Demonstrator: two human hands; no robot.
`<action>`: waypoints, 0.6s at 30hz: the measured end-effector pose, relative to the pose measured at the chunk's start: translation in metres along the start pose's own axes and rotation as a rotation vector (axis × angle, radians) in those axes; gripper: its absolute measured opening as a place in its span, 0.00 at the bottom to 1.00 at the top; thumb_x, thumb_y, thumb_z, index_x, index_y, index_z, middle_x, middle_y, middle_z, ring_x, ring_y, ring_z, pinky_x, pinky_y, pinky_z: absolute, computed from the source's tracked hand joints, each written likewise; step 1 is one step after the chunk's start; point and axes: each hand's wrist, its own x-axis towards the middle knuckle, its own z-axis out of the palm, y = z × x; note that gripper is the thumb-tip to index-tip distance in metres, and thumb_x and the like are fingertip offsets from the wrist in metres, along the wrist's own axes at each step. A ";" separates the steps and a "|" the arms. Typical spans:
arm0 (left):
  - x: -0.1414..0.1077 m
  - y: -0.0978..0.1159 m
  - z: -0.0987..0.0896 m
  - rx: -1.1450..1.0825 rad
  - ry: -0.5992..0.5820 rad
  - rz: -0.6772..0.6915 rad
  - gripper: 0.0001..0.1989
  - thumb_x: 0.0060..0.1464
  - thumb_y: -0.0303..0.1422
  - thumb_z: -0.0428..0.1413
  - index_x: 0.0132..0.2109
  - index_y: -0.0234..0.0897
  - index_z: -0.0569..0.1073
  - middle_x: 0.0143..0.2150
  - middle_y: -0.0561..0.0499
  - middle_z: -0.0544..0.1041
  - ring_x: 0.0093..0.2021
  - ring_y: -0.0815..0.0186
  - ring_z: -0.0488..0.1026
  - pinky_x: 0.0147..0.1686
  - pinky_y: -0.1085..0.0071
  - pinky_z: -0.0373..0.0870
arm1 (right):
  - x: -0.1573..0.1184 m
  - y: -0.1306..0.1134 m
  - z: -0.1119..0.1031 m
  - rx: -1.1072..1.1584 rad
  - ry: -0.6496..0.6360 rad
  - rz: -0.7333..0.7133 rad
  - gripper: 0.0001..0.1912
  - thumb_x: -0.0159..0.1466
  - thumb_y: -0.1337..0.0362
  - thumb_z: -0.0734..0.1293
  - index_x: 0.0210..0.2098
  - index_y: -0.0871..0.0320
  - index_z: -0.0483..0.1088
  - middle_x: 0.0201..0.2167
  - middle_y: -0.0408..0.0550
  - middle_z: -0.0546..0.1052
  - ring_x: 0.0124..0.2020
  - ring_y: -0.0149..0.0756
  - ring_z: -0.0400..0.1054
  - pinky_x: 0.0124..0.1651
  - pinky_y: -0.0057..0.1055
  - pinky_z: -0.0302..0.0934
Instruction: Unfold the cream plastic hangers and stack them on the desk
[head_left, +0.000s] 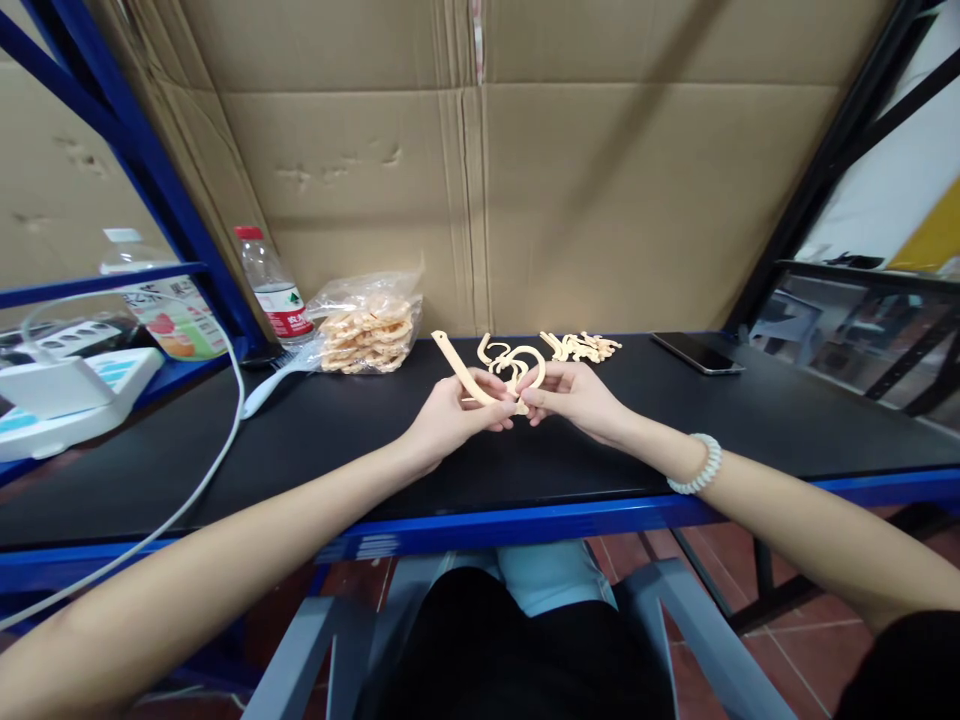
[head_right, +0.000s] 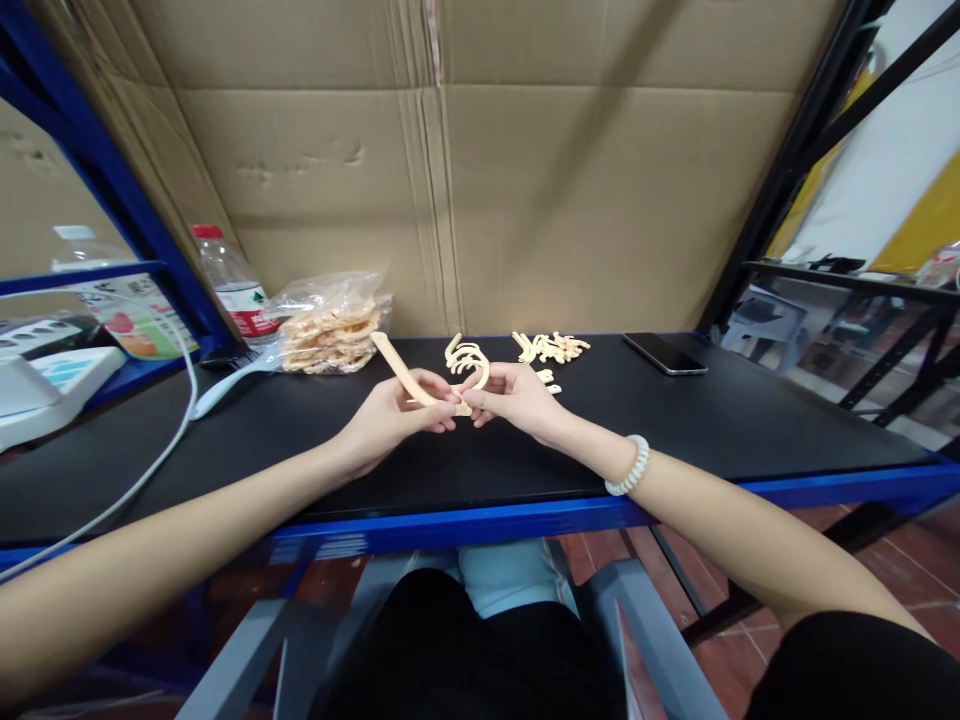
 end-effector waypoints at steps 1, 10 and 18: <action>-0.001 0.000 0.002 0.003 -0.036 -0.022 0.15 0.44 0.32 0.66 0.36 0.30 0.71 0.31 0.49 0.77 0.30 0.68 0.75 0.34 0.72 0.75 | 0.000 0.000 0.002 -0.005 0.001 0.002 0.16 0.52 0.57 0.75 0.34 0.62 0.71 0.26 0.45 0.75 0.24 0.29 0.69 0.29 0.27 0.69; -0.001 0.001 0.003 -0.178 -0.043 -0.158 0.13 0.40 0.30 0.68 0.32 0.30 0.73 0.29 0.48 0.78 0.29 0.70 0.75 0.33 0.76 0.73 | 0.035 -0.006 -0.058 -0.253 0.271 -0.160 0.14 0.56 0.56 0.71 0.36 0.60 0.71 0.26 0.46 0.75 0.25 0.31 0.69 0.33 0.32 0.67; 0.000 0.004 0.001 -0.335 -0.002 -0.218 0.14 0.41 0.25 0.66 0.38 0.26 0.78 0.31 0.44 0.78 0.31 0.69 0.76 0.36 0.76 0.74 | 0.064 0.022 -0.122 -1.342 0.004 -0.141 0.08 0.61 0.67 0.66 0.38 0.61 0.76 0.36 0.52 0.77 0.39 0.41 0.69 0.43 0.34 0.61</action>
